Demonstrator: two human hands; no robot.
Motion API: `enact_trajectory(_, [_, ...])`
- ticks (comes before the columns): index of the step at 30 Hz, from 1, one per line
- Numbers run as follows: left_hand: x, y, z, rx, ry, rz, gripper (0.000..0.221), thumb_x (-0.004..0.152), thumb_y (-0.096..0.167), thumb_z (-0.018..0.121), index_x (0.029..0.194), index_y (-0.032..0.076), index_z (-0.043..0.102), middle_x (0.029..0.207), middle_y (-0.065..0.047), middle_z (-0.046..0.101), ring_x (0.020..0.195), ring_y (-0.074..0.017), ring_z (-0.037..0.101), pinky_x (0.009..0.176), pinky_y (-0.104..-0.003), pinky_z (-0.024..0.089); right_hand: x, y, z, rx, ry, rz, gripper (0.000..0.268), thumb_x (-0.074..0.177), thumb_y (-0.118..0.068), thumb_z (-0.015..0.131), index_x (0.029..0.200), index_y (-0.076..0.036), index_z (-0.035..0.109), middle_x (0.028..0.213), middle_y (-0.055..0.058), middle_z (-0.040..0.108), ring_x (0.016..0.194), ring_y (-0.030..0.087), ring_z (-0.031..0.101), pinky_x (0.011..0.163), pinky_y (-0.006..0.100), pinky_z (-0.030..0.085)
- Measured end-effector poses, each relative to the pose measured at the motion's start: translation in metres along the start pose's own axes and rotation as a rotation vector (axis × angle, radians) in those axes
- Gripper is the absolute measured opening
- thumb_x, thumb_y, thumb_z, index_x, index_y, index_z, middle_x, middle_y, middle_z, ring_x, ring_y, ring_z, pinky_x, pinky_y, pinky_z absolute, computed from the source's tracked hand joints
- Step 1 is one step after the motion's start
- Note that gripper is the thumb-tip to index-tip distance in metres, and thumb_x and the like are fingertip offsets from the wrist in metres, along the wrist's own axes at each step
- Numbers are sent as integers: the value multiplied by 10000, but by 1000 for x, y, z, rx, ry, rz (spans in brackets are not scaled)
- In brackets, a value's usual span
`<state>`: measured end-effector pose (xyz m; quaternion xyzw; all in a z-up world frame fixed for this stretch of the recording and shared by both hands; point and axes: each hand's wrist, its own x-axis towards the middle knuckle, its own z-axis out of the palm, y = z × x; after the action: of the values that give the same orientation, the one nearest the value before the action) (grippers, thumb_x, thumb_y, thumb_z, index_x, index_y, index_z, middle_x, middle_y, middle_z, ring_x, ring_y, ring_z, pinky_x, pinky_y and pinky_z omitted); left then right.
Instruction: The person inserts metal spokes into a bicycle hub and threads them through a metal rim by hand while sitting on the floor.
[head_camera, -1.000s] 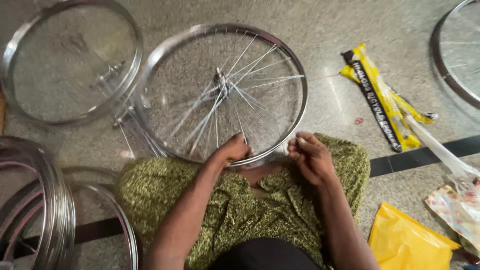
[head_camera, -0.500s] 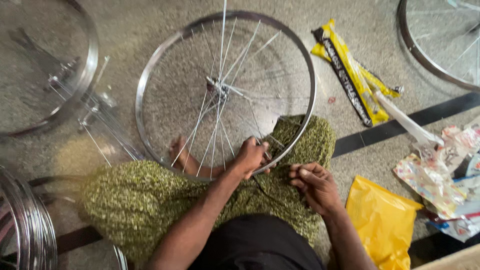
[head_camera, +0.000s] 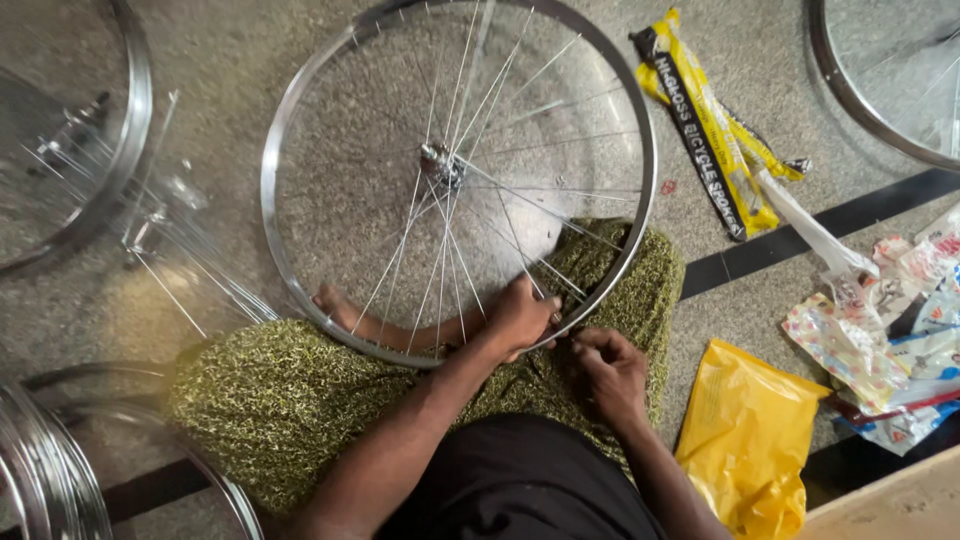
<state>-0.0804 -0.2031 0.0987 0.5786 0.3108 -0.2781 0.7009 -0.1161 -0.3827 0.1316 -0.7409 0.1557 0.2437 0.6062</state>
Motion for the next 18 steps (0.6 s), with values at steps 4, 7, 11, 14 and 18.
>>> enact_trajectory(4, [1,-7,-2,24,-7,-3,193,989,96,646,1029,-47,523,761,-199,664,528,-235,687,396,-326,568,8,17,10,-112,78,-170,98,900,15,687,921,-69,642,881,53,679,678,94,645,552,217,572])
enact_trajectory(7, [1,-10,-2,-35,-38,42,175,983,97,637,1001,-7,497,777,-195,662,539,-228,696,413,-324,586,11,19,23,10,166,-126,138,879,21,692,902,-94,618,855,39,681,666,92,656,554,214,589])
enact_trajectory(11, [12,-20,0,72,-18,48,169,989,147,650,986,12,548,797,-147,662,580,-207,668,457,-322,574,15,34,26,-99,200,-258,129,904,-14,730,903,-92,626,844,21,684,669,65,650,564,203,596])
enact_trajectory(14, [15,-31,1,116,3,101,175,992,164,666,992,25,560,823,-115,656,634,-183,648,518,-316,564,23,48,22,-302,175,-530,126,928,-14,751,903,-77,645,800,20,670,606,58,573,488,215,487])
enact_trajectory(18, [14,-32,1,150,5,96,172,992,173,662,988,40,552,826,-107,658,644,-178,651,538,-317,560,21,57,19,-42,72,-550,100,955,2,707,944,-81,651,853,3,689,662,29,624,541,190,545])
